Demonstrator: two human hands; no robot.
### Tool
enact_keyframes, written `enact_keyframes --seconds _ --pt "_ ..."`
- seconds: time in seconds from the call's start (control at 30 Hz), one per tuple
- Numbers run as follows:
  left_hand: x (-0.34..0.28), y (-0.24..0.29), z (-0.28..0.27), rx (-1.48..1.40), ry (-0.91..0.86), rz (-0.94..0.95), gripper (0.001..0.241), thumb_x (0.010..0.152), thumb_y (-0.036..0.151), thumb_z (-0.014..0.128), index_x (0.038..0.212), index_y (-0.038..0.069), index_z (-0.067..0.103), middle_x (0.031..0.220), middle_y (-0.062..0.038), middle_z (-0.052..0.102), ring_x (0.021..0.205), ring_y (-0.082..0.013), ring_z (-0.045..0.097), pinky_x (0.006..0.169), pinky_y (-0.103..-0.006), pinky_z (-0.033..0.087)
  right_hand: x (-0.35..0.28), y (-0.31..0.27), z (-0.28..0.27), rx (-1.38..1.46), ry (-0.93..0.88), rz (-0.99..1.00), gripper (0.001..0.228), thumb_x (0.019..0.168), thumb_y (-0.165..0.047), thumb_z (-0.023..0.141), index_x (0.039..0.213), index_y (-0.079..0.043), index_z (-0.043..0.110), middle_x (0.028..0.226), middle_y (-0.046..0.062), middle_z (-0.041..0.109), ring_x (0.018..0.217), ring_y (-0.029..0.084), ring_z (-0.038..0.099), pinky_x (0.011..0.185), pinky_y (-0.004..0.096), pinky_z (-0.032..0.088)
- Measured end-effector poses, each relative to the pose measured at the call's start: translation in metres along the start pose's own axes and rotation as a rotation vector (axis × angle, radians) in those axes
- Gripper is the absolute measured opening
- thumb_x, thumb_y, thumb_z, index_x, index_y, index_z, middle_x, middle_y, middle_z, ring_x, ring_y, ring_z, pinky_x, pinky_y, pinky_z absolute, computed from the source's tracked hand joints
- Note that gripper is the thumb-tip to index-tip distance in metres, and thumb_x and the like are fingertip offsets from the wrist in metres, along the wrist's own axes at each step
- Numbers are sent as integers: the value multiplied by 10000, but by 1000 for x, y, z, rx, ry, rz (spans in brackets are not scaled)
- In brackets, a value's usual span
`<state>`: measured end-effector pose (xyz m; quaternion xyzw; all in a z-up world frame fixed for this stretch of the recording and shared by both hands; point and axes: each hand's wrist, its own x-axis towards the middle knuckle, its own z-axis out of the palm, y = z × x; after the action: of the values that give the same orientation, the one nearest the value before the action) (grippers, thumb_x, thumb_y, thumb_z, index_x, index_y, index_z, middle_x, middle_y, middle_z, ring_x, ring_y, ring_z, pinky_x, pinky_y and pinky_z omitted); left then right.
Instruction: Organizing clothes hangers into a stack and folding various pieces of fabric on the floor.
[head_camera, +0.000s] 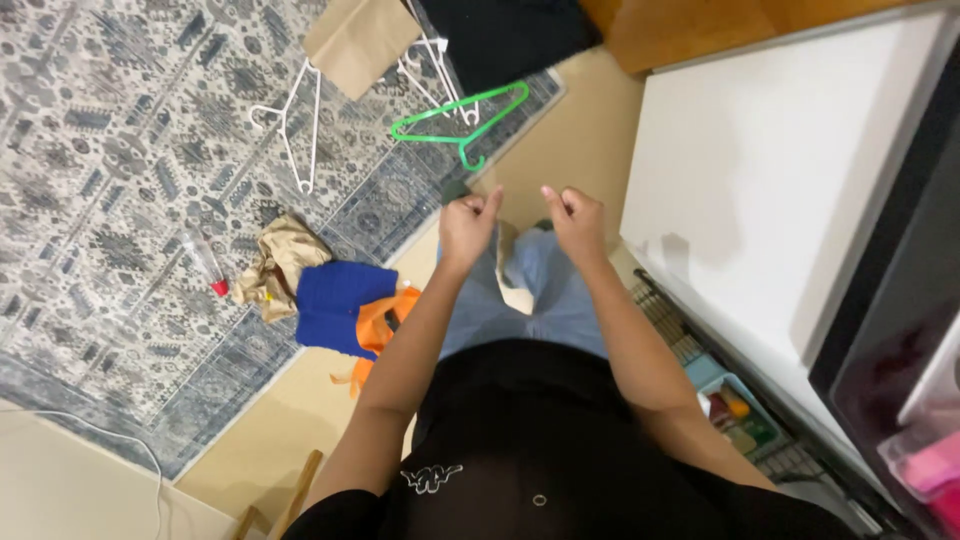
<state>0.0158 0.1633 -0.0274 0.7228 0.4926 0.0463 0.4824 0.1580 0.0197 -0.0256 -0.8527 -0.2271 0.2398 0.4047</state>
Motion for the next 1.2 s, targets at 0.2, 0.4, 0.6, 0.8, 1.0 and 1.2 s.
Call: enact_keyframes --seconds 0.2,0.4,0.6,0.8,1.0,1.2 --pt "105 -52 26 77 40 -34 593 953 578 596 667 71 709 632 -205 641 620 -407 658 599 -504 501 80 40 61 -86 -26 -81 543 1059 -291 662 668 14 439 591 184 390 509 278 375 518 439 333" --pt "228 -127 109 36 18 -79 430 969 462 588 847 76 733 777 -212 700 740 -439 679 655 -530 526 197 100 135 -108 -12 -278 247 999 -182 649 824 -23 579 796 168 586 766 343 578 699 449 454" --pt "360 -242 226 -82 101 -90 362 963 384 602 944 42 718 860 -212 725 803 -437 696 676 -518 548 333 191 220 -236 -81 -330 316 917 -193 693 1211 -82 662 1153 165 660 1092 378 623 948 452 510" --pt "462 -372 338 75 -21 -379 465 932 425 650 1250 87 676 995 -215 764 997 -402 710 881 -508 549 439 279 282 -503 -316 -260 626 902 -248 724 1485 -191 502 1505 154 498 1278 419 536 1020 496 477" --pt "510 -447 415 -149 124 -372 870 872 434 753 1495 -52 388 1477 -308 490 1359 -435 481 1126 -435 392 472 348 317 -604 -461 -72 774 904 -266 710 1577 -304 329 1621 108 364 1307 422 510 1027 509 475" --pt "526 -442 436 -145 34 -546 874 858 436 775 1556 99 372 1504 -344 402 1363 -493 431 1126 -469 389 457 385 330 -598 -609 102 815 902 -278 705 1587 -362 271 1639 72 332 1329 394 519 1039 509 472"
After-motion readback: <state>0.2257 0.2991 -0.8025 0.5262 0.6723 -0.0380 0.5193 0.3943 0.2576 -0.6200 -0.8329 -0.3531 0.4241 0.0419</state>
